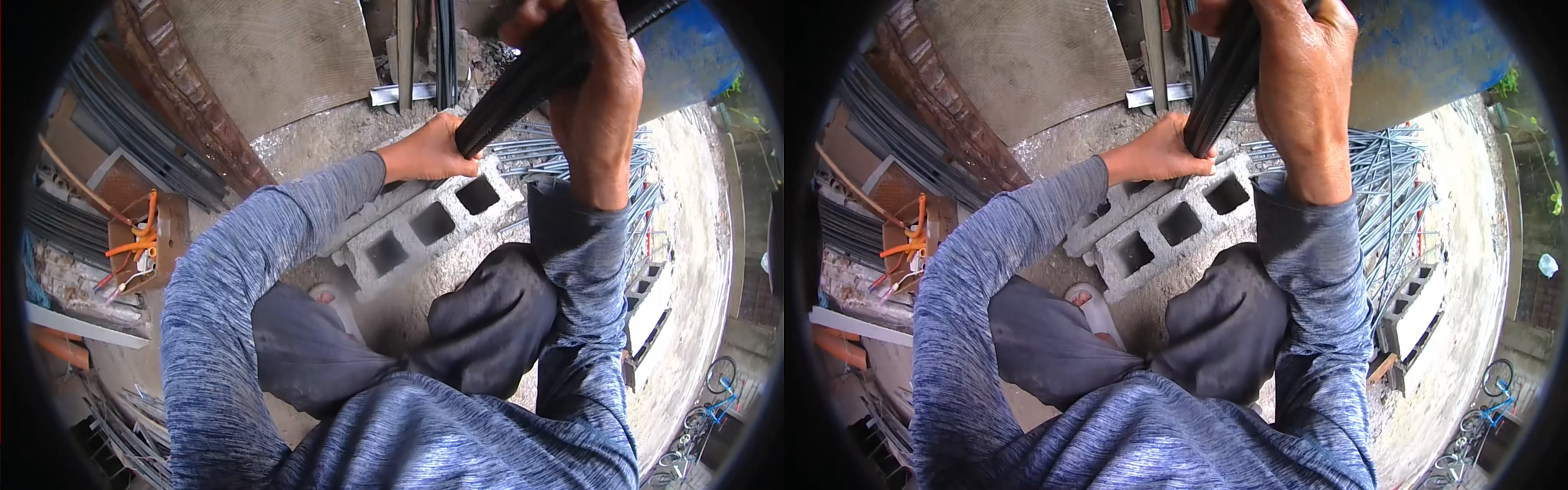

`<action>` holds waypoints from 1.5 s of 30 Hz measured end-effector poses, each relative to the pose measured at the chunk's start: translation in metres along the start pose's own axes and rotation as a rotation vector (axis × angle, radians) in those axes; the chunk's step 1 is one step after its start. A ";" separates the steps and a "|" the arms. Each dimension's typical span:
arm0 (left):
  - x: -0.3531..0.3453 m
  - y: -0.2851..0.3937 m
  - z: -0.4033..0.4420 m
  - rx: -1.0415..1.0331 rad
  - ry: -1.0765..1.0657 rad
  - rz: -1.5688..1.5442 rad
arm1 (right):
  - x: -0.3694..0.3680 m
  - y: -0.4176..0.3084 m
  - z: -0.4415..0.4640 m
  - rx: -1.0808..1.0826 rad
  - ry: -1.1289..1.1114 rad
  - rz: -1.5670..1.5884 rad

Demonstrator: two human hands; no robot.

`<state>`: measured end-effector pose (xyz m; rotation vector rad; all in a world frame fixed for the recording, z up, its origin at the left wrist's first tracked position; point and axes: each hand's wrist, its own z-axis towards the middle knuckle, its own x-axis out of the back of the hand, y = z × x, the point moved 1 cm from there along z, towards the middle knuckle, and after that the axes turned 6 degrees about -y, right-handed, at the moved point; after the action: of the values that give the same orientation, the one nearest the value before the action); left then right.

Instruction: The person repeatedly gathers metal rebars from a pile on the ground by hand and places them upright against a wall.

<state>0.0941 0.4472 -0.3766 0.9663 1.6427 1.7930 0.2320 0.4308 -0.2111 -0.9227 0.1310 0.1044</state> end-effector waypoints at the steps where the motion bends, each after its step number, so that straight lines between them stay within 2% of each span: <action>1: -0.001 0.000 0.000 0.028 0.006 -0.026 | 0.000 -0.002 -0.002 -0.003 -0.011 0.040; 3: -0.006 0.006 0.001 0.013 0.037 0.063 | 0.002 -0.010 -0.005 -0.023 -0.052 0.157; 6: -0.009 0.007 0.001 -0.024 0.036 0.115 | -0.006 -0.024 -0.009 -0.056 0.050 0.099; 10: -0.019 0.017 0.001 0.032 -0.005 0.096 | -0.031 -0.047 -0.009 -0.096 0.290 -0.356; 11: -0.020 0.016 0.001 0.019 -0.012 0.087 | -0.033 -0.054 -0.006 -0.097 0.246 -0.499; 14: -0.022 0.015 0.002 0.022 -0.009 0.070 | -0.013 -0.031 -0.007 -0.013 0.054 -0.181; 18: -0.018 0.013 0.000 0.057 -0.054 0.043 | -0.004 -0.040 -0.011 -0.110 -0.054 -0.068; 21: -0.016 0.017 0.003 -0.043 -0.066 0.012 | -0.008 -0.032 -0.013 -0.038 0.006 -0.070; 24: -0.018 0.028 0.002 -0.064 -0.030 -0.038 | 0.001 -0.036 -0.009 -0.065 -0.032 -0.016; 27: -0.020 0.036 0.005 -0.084 -0.014 -0.080 | 0.004 -0.043 -0.013 -0.035 0.000 -0.162; 30: -0.031 0.032 0.006 -0.036 0.152 -0.012 | -0.004 -0.044 -0.009 -0.040 0.118 -0.077; 31: -0.038 0.024 0.009 0.040 0.225 0.006 | -0.005 -0.045 -0.007 -0.075 0.125 -0.021; 32: -0.043 0.021 0.011 0.031 0.263 0.005 | -0.005 -0.048 -0.004 -0.129 0.108 -0.030; 33: -0.045 0.029 0.009 0.006 0.278 0.013 | -0.005 -0.050 0.000 -0.184 0.090 -0.040; 34: -0.048 0.037 0.007 -0.017 0.295 0.018 | 0.005 -0.044 -0.001 -0.168 0.091 0.078; 36: -0.052 0.047 0.005 0.042 0.285 0.031 | 0.004 -0.055 -0.006 -0.140 0.124 -0.015; 38: -0.057 0.054 0.004 -0.008 0.274 0.029 | 0.004 -0.062 -0.011 -0.130 0.149 0.000; 40: -0.061 0.056 0.012 -0.204 0.297 0.110 | 0.007 -0.077 -0.008 -0.089 0.121 -0.008; 45: -0.023 0.102 0.046 -0.315 0.235 0.229 | 0.018 -0.090 0.042 0.037 0.089 0.064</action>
<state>0.1536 0.4440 -0.2789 0.8522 1.3607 2.3116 0.2659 0.4109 -0.1185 -0.8864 0.2446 0.1198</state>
